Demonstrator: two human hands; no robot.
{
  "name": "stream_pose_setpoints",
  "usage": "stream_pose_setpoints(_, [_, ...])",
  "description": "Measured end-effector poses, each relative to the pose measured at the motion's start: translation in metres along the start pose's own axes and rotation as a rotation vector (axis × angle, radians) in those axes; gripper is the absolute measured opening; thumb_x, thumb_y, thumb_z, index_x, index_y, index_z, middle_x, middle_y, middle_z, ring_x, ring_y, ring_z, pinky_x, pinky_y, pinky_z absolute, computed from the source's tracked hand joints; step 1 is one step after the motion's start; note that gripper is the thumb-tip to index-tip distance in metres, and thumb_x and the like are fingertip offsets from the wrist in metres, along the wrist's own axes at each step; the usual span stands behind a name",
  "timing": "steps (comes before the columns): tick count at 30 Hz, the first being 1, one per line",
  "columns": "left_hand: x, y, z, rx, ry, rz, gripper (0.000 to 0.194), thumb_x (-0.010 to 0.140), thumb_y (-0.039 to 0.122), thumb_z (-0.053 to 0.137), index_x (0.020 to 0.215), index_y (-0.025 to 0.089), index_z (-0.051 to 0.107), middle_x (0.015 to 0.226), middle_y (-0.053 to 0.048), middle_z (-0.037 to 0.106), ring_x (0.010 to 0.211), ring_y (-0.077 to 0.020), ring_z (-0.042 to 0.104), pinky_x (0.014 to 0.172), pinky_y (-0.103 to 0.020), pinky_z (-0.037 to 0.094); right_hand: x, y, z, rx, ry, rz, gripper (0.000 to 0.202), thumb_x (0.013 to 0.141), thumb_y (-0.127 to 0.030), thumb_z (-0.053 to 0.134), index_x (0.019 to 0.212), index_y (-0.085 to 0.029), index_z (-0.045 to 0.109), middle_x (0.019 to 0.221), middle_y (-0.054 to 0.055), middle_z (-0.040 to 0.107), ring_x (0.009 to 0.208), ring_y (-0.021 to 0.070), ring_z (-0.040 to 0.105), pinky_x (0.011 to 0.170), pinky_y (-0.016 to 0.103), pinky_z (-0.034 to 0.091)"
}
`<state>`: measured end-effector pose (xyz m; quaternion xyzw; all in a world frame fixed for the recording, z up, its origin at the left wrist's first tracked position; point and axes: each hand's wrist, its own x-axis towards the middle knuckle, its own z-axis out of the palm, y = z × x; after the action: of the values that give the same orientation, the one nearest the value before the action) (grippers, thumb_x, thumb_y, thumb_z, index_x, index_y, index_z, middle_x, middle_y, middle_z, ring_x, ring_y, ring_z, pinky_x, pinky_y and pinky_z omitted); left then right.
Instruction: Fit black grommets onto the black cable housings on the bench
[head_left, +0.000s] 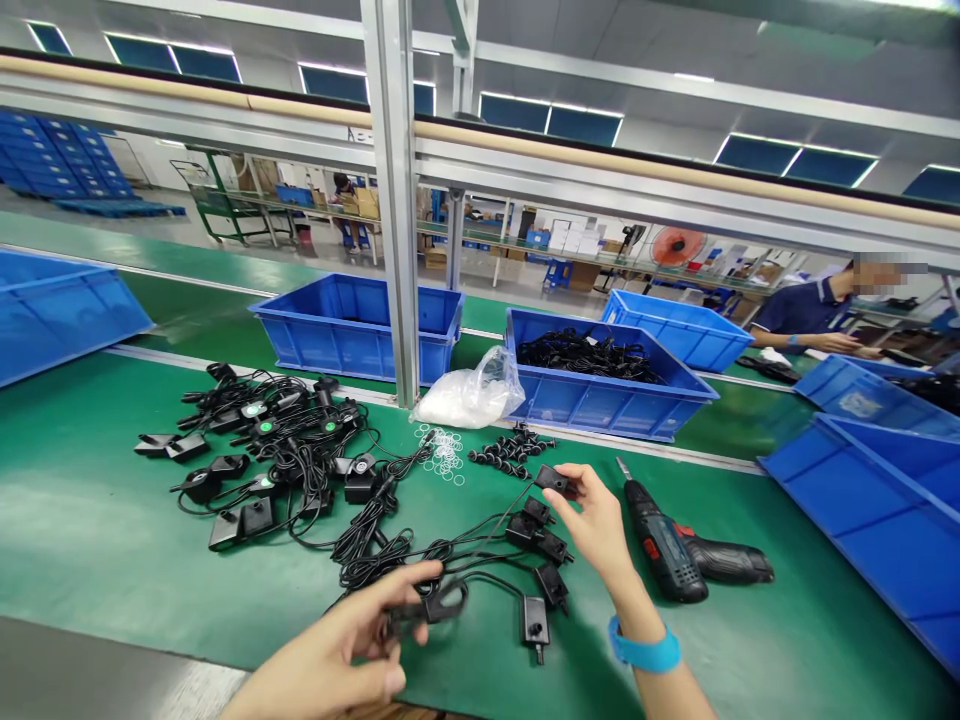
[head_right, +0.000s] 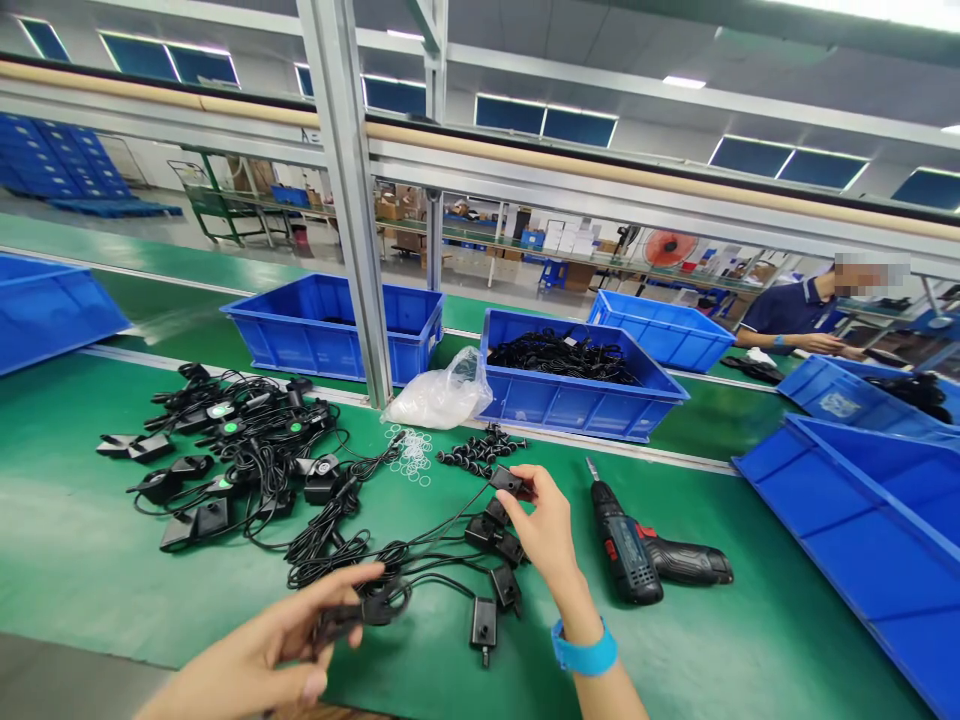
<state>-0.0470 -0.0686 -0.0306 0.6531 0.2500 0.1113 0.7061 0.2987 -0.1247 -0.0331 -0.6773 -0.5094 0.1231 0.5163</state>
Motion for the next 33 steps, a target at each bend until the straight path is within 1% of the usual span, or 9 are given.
stream_pose_setpoints(3, [0.006, 0.008, -0.024, 0.169, 0.322, 0.066, 0.058, 0.089, 0.042, 0.064, 0.144, 0.028, 0.053, 0.113, -0.008, 0.072, 0.078, -0.0176, 0.065, 0.077, -0.028, 0.056, 0.007, 0.021, 0.007, -0.053, -0.107, 0.031, 0.026, 0.087, -0.039, 0.065, 0.105, -0.02, 0.06, 0.101, 0.008, 0.072, 0.087, 0.0229, 0.068, 0.083, 0.04, 0.055])
stream_pose_setpoints(6, [0.012, 0.003, -0.037, 0.492, 0.555, 0.068, 0.043, 0.09, 0.048, 0.058, 0.126, 0.026, 0.068, 0.119, -0.007, 0.072, 0.099, -0.0253, 0.068, 0.079, -0.029, 0.058, 0.006, 0.027, 0.013, -0.123, -0.226, 0.031, 0.022, 0.083, -0.036, 0.067, 0.099, -0.022, 0.063, 0.099, 0.005, 0.072, 0.089, 0.0229, 0.067, 0.084, 0.038, 0.052])
stream_pose_setpoints(8, [0.01, -0.006, -0.04, 0.687, 0.584, 0.059, 0.041, 0.09, 0.048, 0.057, 0.122, 0.027, 0.071, 0.123, -0.006, 0.072, 0.108, -0.0286, 0.068, 0.085, -0.034, 0.059, 0.007, 0.026, 0.014, -0.173, -0.3, 0.02, 0.019, 0.08, -0.035, 0.069, 0.095, -0.024, 0.066, 0.098, 0.003, 0.072, 0.092, 0.0231, 0.066, 0.084, 0.037, 0.05])
stream_pose_setpoints(12, [-0.005, -0.017, -0.04, 0.915, 0.494, 0.024, 0.039, 0.09, 0.049, 0.059, 0.124, 0.034, 0.071, 0.122, -0.003, 0.073, 0.115, -0.03, 0.067, 0.1, -0.041, 0.055, 0.024, 0.029, 0.011, -0.262, -0.373, 0.006, 0.018, 0.087, -0.041, 0.061, 0.083, -0.024, 0.067, 0.09, 0.003, 0.071, 0.087, 0.0235, 0.064, 0.08, 0.036, 0.047])
stream_pose_setpoints(14, [-0.011, -0.013, -0.041, 0.964, 0.464, 0.012, 0.035, 0.091, 0.049, 0.059, 0.12, 0.038, 0.073, 0.127, -0.002, 0.071, 0.118, -0.0299, 0.066, 0.101, -0.041, 0.054, 0.037, 0.039, 0.011, -0.295, -0.37, 0.007, 0.017, 0.089, -0.037, 0.056, 0.086, -0.023, 0.067, 0.092, 0.005, 0.071, 0.086, 0.0239, 0.064, 0.08, 0.037, 0.046])
stream_pose_setpoints(17, [-0.01, 0.001, -0.05, 0.968, 0.523, 0.02, 0.031, 0.096, 0.042, 0.053, 0.114, 0.032, 0.075, 0.119, -0.004, 0.073, 0.106, -0.0262, 0.07, 0.092, -0.036, 0.057, 0.055, 0.059, 0.02, -0.324, -0.358, 0.021, 0.021, 0.076, -0.023, 0.059, 0.095, -0.021, 0.067, 0.097, 0.008, 0.071, 0.085, 0.025, 0.065, 0.08, 0.038, 0.047])
stream_pose_setpoints(21, [0.009, 0.011, -0.071, 1.053, 0.724, 0.01, 0.031, 0.098, 0.024, 0.046, 0.113, 0.022, 0.073, 0.105, -0.008, 0.073, 0.091, -0.0234, 0.071, 0.081, -0.032, 0.058, 0.063, 0.079, 0.033, -0.328, -0.365, 0.025, 0.014, 0.068, -0.022, 0.061, 0.081, -0.022, 0.067, 0.079, 0.005, 0.067, 0.073, 0.0238, 0.063, 0.073, 0.037, 0.047])
stream_pose_setpoints(27, [0.051, 0.005, -0.088, 1.303, 0.82, -0.142, 0.035, 0.096, 0.008, 0.045, 0.121, 0.019, 0.067, 0.11, -0.01, 0.067, 0.103, -0.0241, 0.067, 0.08, -0.031, 0.055, 0.052, 0.072, 0.02, -0.263, -0.303, 0.067, 0.014, 0.075, -0.037, 0.056, 0.075, -0.024, 0.062, 0.075, 0.004, 0.071, 0.072, 0.0248, 0.067, 0.069, 0.037, 0.048])
stream_pose_setpoints(33, [0.08, 0.01, -0.106, 1.388, 0.856, -0.187, 0.034, 0.099, 0.02, 0.05, 0.132, 0.016, 0.059, 0.115, -0.013, 0.064, 0.103, -0.0271, 0.065, 0.077, -0.033, 0.054, 0.023, 0.057, -0.004, -0.134, -0.177, 0.157, 0.033, 0.078, -0.054, 0.061, 0.084, -0.022, 0.064, 0.085, 0.008, 0.074, 0.077, 0.0258, 0.071, 0.073, 0.037, 0.055])
